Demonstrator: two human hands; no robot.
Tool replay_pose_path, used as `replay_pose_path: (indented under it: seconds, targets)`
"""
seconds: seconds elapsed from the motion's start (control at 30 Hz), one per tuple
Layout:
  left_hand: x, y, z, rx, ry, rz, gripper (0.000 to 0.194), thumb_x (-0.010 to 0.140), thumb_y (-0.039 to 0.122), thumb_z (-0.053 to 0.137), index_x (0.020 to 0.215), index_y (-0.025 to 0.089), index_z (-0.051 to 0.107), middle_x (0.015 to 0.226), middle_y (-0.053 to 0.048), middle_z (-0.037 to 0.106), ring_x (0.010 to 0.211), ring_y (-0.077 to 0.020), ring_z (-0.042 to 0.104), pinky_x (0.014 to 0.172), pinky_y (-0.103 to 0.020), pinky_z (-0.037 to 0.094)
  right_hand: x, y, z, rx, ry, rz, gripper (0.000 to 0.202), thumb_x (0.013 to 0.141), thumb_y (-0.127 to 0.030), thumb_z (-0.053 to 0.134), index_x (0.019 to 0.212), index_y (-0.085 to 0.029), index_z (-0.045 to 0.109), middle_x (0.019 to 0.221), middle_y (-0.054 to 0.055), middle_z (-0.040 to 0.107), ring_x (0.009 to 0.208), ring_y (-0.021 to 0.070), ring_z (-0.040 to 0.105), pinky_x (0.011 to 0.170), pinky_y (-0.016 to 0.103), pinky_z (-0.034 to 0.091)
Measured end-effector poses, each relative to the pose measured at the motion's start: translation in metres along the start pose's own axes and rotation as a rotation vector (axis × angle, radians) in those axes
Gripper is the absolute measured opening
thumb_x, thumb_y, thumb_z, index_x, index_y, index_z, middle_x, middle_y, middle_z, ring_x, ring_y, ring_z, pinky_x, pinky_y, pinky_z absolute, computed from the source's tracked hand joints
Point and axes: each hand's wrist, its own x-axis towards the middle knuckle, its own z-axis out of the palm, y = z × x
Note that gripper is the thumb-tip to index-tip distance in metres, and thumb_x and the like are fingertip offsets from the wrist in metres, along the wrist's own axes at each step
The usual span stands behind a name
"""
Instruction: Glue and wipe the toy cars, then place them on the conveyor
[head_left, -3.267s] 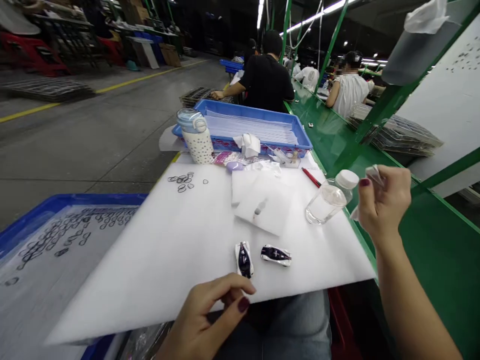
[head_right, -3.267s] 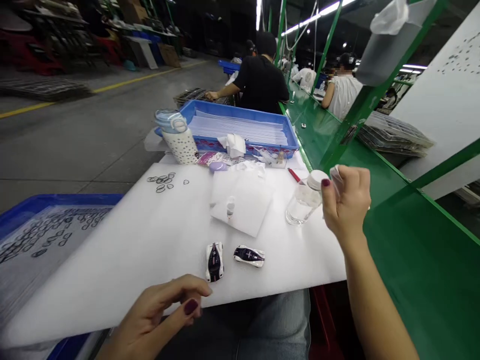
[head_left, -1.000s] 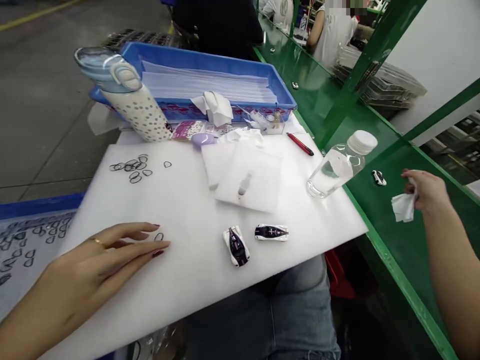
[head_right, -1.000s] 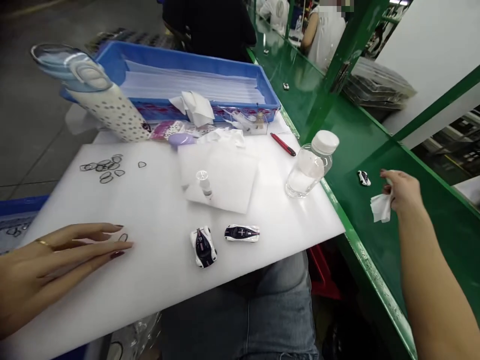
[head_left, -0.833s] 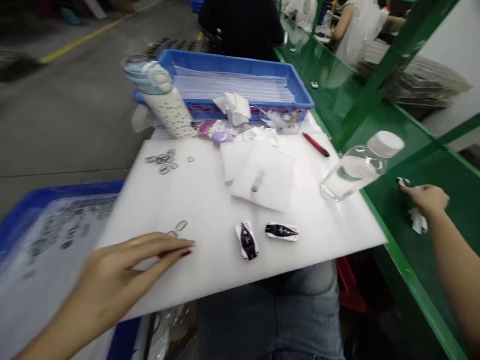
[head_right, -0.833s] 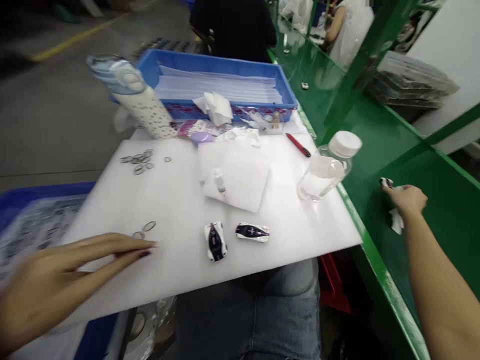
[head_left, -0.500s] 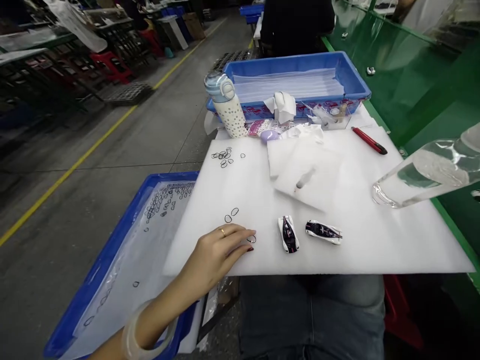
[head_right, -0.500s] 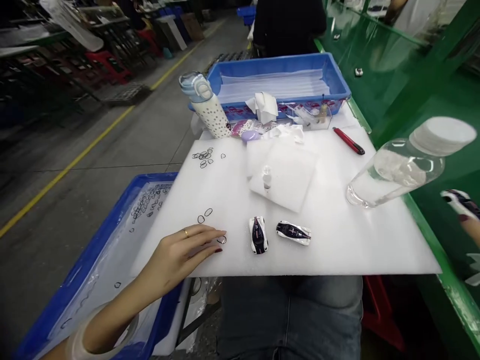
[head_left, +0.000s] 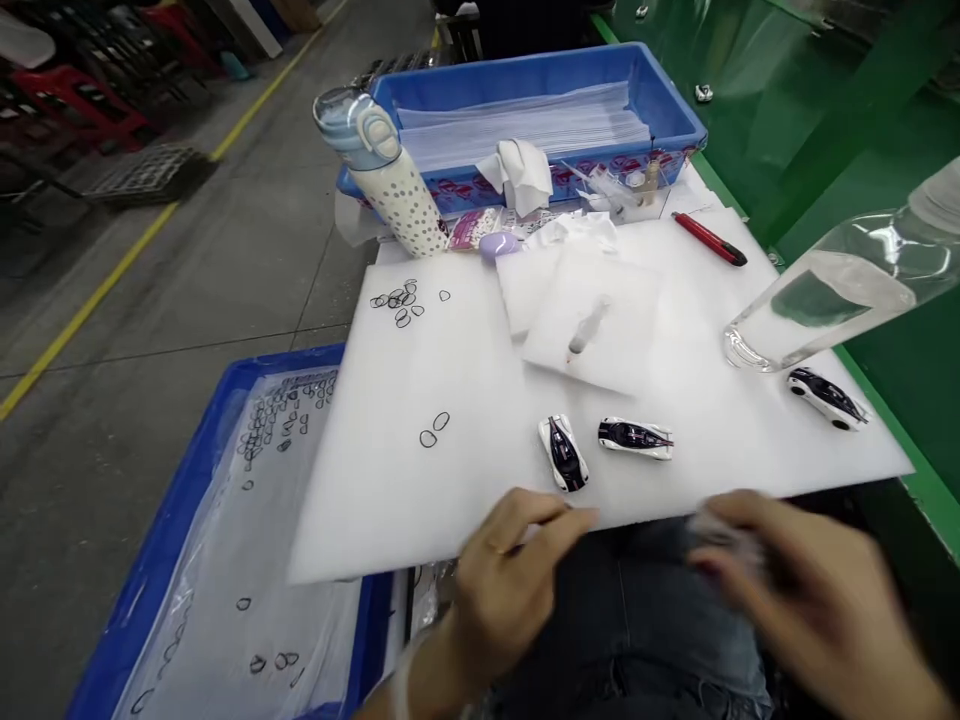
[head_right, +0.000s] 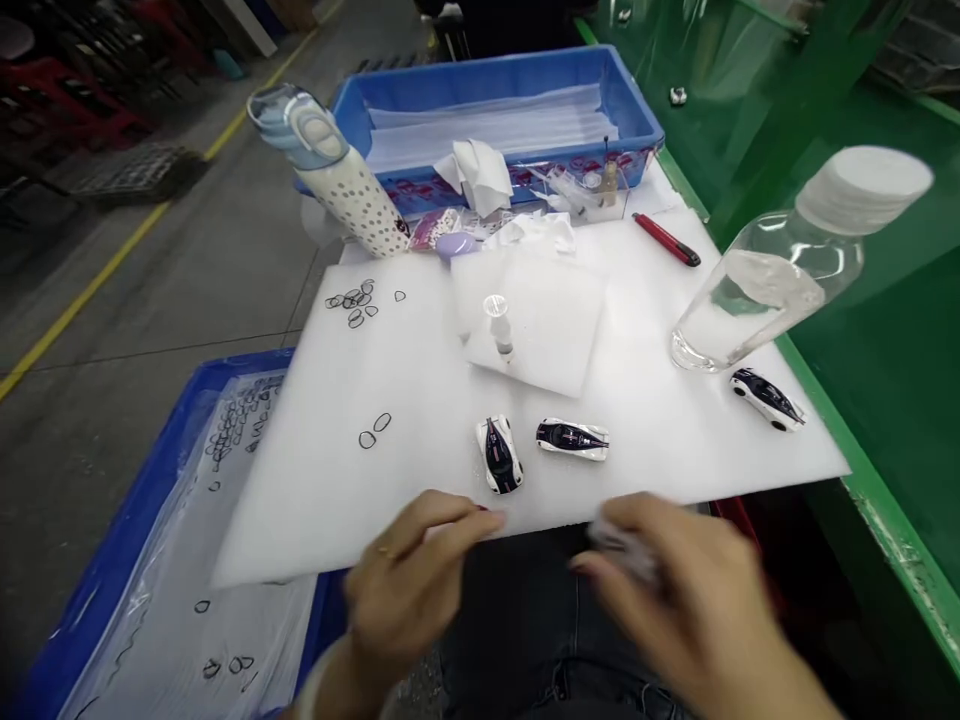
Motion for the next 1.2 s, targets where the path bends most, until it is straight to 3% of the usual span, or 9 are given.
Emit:
replay_pose_path:
  seconds: [0.07,0.17,0.3,0.43,0.6,0.7,0.87,1.07,1.2]
  targets:
    - [-0.001,0.017,0.019,-0.078,0.021,-0.069,0.035,0.092,-0.006,0.049,0.112,0.014,0.070,0.088,-0.005,0.065,0.082,-0.0113,0.065,0.074,-0.020,0.058,0.006,-0.027,0.033,0.212,-0.147,-0.005,0.009,0.095,-0.028,0.064,0.102,-0.024,0.061,0.073,-0.002,0.067,0.054,0.0099,0.059,0.052,0.019,0.046]
    - [-0.003,0.029,0.031,-0.236,0.149,-0.236,0.033,0.091,-0.002,0.057,0.116,0.016,0.069,0.090,-0.004,0.068,0.083,-0.0098,0.065,0.077,-0.017,0.056,0.016,-0.040,0.063,0.480,-0.200,0.153,0.013,0.101,-0.027,0.052,0.092,-0.021,0.060,0.070,-0.003,0.062,0.057,0.0084,0.054,0.054,0.018,0.044]
    - [-0.005,0.024,0.028,-0.586,0.175,-0.481,0.020,0.093,0.019,0.068,0.110,0.026,0.075,0.087,-0.001,0.066,0.078,-0.0093,0.064,0.069,-0.015,0.055,0.023,-0.042,0.072,0.865,-0.303,0.450,0.032,0.100,-0.045,0.054,0.083,-0.019,0.060,0.066,-0.002,0.052,0.057,0.0089,0.046,0.051,0.019,0.040]
    - [0.000,0.013,0.026,-0.939,0.206,-0.635,0.012,0.088,0.032,0.076,0.098,0.029,0.080,0.092,-0.003,0.066,0.082,-0.0105,0.064,0.072,-0.017,0.056,0.029,-0.047,0.075,1.061,-0.344,0.525,0.039,0.094,-0.052,0.062,0.076,-0.018,0.061,0.062,-0.003,0.048,0.052,0.0071,0.040,0.045,0.017,0.033]
    - [0.007,0.002,0.026,-1.347,0.247,-0.800,0.019,0.077,0.039,0.085,0.085,0.023,0.080,0.073,-0.004,0.070,0.067,-0.0101,0.064,0.063,-0.017,0.056,0.035,-0.041,0.072,0.851,-0.061,0.330,0.019,0.094,-0.032,0.067,0.081,-0.019,0.071,0.061,-0.002,0.058,0.048,0.0067,0.044,0.042,0.018,0.036]
    - [0.008,-0.002,0.025,-1.368,0.269,-0.867,0.023,0.071,0.042,0.089,0.081,0.023,0.079,0.069,-0.004,0.071,0.060,-0.0107,0.063,0.055,-0.018,0.055,0.041,-0.037,0.066,0.630,0.134,0.013,0.013,0.091,-0.013,0.065,0.093,-0.022,0.074,0.071,0.000,0.066,0.057,0.0097,0.058,0.052,0.020,0.049]
    - [0.004,0.000,0.026,-1.340,0.300,-0.913,0.026,0.066,0.046,0.092,0.076,0.025,0.079,0.068,-0.002,0.073,0.059,-0.0099,0.065,0.057,-0.018,0.058,0.054,-0.047,0.069,0.327,0.215,-0.342,0.021,0.087,-0.007,0.060,0.096,-0.020,0.073,0.084,0.005,0.067,0.065,0.0119,0.066,0.054,0.021,0.055]
    - [0.001,0.008,0.029,-1.313,0.329,-0.981,0.023,0.064,0.044,0.093,0.075,0.029,0.079,0.072,0.000,0.076,0.064,-0.0116,0.070,0.063,-0.019,0.061,0.043,-0.057,0.068,0.050,0.148,-0.465,0.019,0.090,-0.014,0.058,0.101,-0.022,0.071,0.080,0.004,0.069,0.060,0.0124,0.066,0.053,0.022,0.055]
    - [0.003,0.006,0.024,-1.314,0.298,-0.848,0.014,0.074,0.039,0.088,0.082,0.028,0.081,0.075,-0.001,0.078,0.064,-0.0076,0.070,0.062,-0.011,0.059,0.036,-0.041,0.050,0.074,0.153,-0.325,0.015,0.088,-0.013,0.063,0.097,-0.023,0.070,0.081,0.004,0.069,0.058,0.0124,0.064,0.050,0.023,0.052]
